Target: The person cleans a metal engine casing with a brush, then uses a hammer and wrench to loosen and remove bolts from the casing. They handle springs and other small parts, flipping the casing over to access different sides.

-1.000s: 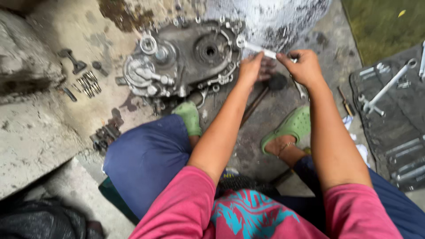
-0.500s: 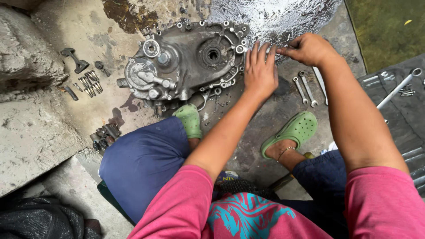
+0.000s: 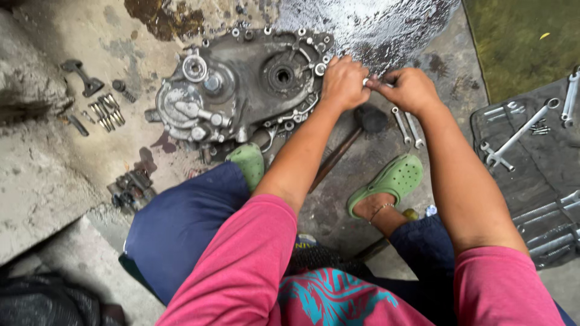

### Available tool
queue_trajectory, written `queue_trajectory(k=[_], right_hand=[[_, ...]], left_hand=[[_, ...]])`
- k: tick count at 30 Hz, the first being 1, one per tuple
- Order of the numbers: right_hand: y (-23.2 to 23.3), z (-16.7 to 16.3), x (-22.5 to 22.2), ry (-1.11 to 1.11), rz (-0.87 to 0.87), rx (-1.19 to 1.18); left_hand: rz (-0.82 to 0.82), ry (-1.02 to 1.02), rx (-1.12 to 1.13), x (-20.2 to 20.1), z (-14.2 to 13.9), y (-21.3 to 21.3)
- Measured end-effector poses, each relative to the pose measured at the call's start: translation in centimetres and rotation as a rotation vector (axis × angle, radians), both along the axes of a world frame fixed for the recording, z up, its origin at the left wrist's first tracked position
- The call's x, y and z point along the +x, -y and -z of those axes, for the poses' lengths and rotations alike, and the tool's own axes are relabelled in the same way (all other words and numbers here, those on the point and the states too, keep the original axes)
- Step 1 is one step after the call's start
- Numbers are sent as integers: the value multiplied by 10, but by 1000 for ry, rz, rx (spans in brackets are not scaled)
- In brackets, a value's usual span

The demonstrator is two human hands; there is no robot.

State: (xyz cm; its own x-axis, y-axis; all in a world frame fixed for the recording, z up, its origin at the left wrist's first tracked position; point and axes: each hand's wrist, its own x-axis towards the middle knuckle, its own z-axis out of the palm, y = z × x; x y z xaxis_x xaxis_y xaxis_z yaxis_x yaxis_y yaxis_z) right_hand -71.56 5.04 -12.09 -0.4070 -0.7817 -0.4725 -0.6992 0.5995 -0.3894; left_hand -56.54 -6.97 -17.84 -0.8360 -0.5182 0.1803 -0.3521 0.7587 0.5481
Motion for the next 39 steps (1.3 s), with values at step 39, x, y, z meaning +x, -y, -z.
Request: queue_trajectory(k=[39], right_hand=[[-121,-1,170,25,284,-154]], left_hand=[[-212,73,156,172,-38,-92]])
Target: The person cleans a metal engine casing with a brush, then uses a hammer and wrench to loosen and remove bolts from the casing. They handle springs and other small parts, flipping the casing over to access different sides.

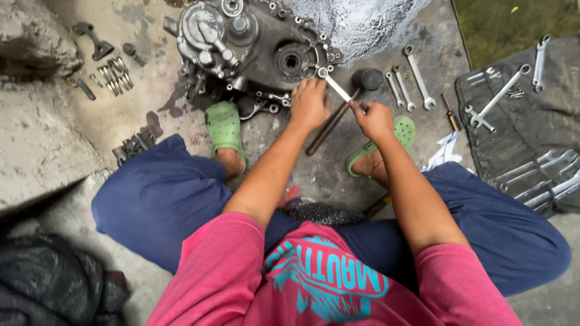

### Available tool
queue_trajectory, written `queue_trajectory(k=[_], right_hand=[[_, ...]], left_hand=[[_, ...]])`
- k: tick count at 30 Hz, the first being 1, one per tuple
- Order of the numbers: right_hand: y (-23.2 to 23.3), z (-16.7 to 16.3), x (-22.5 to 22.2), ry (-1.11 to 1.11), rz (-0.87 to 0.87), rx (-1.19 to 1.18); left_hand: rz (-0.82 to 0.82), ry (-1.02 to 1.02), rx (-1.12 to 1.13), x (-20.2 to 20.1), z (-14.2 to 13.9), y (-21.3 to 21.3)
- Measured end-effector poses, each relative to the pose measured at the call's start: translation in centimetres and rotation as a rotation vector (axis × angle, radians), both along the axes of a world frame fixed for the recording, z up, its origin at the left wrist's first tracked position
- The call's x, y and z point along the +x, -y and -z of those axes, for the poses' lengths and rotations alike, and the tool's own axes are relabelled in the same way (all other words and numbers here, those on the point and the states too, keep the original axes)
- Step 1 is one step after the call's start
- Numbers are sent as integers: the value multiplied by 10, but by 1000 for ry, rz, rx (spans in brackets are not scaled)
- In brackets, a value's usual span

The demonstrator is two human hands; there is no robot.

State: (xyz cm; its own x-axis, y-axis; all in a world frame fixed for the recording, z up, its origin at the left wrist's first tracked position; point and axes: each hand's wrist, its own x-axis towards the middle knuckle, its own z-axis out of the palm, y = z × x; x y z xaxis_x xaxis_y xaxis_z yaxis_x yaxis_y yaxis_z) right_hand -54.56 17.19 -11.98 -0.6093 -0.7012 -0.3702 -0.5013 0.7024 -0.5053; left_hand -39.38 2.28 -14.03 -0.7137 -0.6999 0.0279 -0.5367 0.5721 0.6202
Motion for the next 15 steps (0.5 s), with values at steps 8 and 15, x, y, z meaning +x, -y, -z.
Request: queue_trajectory(k=[8,15], right_hand=[[-1,5,5,-194,-38,-10],[-2,2,-4,-316,-113,-100]], left_hand=[[678,49,-285,-54,10,61],[582,2,-216,-63,32,56]])
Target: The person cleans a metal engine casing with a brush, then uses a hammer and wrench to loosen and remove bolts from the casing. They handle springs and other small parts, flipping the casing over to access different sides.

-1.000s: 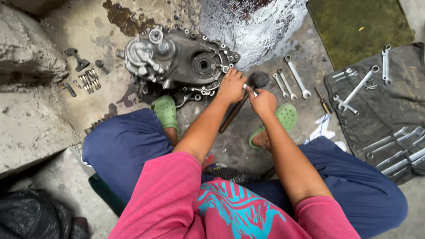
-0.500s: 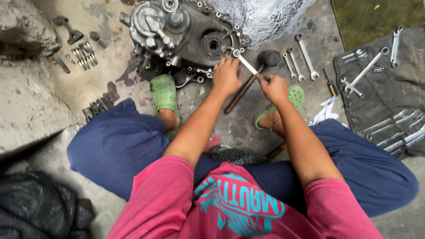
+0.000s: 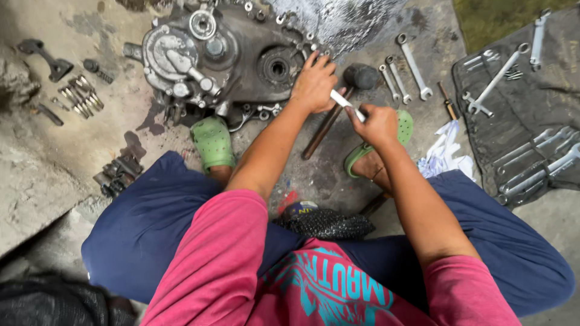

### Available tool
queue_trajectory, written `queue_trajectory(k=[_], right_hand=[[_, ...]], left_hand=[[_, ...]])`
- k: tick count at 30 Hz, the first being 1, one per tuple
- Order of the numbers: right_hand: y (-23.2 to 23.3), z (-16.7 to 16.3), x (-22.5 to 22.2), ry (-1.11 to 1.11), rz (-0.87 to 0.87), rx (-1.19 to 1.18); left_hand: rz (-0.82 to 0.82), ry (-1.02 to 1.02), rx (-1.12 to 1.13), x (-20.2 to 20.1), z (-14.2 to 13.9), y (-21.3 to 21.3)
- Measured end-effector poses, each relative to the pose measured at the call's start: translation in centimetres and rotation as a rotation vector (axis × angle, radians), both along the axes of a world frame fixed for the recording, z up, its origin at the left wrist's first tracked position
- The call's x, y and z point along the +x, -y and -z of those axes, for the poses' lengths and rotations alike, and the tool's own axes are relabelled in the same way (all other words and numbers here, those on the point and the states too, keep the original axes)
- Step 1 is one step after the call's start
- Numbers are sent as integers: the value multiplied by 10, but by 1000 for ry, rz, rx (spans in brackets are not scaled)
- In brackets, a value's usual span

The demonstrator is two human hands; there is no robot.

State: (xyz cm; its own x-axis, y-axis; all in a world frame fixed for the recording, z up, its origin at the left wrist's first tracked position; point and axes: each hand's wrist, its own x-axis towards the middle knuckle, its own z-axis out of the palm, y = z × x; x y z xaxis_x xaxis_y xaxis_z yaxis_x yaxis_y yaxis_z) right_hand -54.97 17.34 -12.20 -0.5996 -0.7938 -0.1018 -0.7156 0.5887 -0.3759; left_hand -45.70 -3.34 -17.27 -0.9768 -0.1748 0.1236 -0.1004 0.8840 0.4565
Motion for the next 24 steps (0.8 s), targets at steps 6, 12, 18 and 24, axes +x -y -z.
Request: queue_trajectory(k=[6,12,18,24], right_hand=[[10,-4,1,4,83,-25],[-13,29,2,254,275,-258],[-26,74,43,503,783,-346],[33,66,83,478,595,178]], left_hand=[[-60,-29,-15,-5,3,-2],[70,46,34,-4,-8,-14],[-48,107,83,-7,-8,-24],[-42,104,86,-10,-2,-27]])
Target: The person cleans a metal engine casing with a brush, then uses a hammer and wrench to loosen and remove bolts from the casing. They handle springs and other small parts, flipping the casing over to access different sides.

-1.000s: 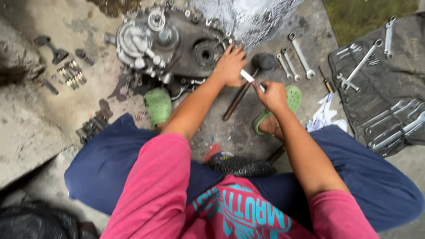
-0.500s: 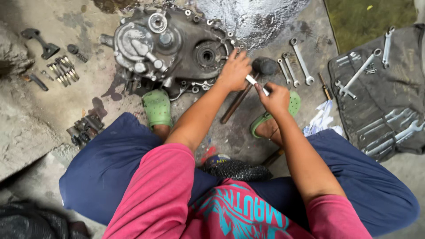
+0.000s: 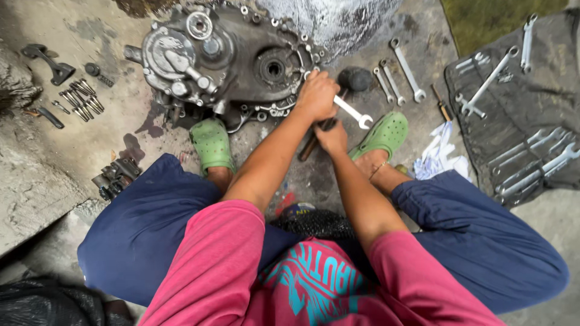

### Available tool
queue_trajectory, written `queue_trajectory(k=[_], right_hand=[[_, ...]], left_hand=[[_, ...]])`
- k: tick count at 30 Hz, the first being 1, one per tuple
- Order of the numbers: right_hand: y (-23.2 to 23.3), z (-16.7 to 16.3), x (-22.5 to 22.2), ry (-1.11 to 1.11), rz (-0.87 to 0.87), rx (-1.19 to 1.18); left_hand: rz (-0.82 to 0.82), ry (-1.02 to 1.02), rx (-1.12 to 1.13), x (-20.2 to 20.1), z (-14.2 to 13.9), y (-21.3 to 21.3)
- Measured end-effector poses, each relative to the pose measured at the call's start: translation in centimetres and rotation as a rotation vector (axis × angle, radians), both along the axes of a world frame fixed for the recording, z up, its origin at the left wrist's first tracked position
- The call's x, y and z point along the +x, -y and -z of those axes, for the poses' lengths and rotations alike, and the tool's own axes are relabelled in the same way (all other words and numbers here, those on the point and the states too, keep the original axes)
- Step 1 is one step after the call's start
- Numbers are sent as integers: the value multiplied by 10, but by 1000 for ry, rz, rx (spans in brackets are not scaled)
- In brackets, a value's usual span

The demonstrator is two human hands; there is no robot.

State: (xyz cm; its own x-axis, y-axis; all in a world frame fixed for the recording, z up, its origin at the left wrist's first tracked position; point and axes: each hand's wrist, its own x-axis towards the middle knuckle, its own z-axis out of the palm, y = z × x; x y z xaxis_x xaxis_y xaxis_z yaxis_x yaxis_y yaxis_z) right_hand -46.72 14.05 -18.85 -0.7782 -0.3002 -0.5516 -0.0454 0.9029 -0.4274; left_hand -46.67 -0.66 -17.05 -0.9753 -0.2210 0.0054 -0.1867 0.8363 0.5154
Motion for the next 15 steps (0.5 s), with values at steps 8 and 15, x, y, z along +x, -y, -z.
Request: queue_trajectory(k=[8,15], right_hand=[[-22,9,-67,-16,126,-156],[-169,-132,-143,-520,-236,198]], left_hand=[[83,107,-60,-5,14,4],[216,-68,-179,-6,26,20]])
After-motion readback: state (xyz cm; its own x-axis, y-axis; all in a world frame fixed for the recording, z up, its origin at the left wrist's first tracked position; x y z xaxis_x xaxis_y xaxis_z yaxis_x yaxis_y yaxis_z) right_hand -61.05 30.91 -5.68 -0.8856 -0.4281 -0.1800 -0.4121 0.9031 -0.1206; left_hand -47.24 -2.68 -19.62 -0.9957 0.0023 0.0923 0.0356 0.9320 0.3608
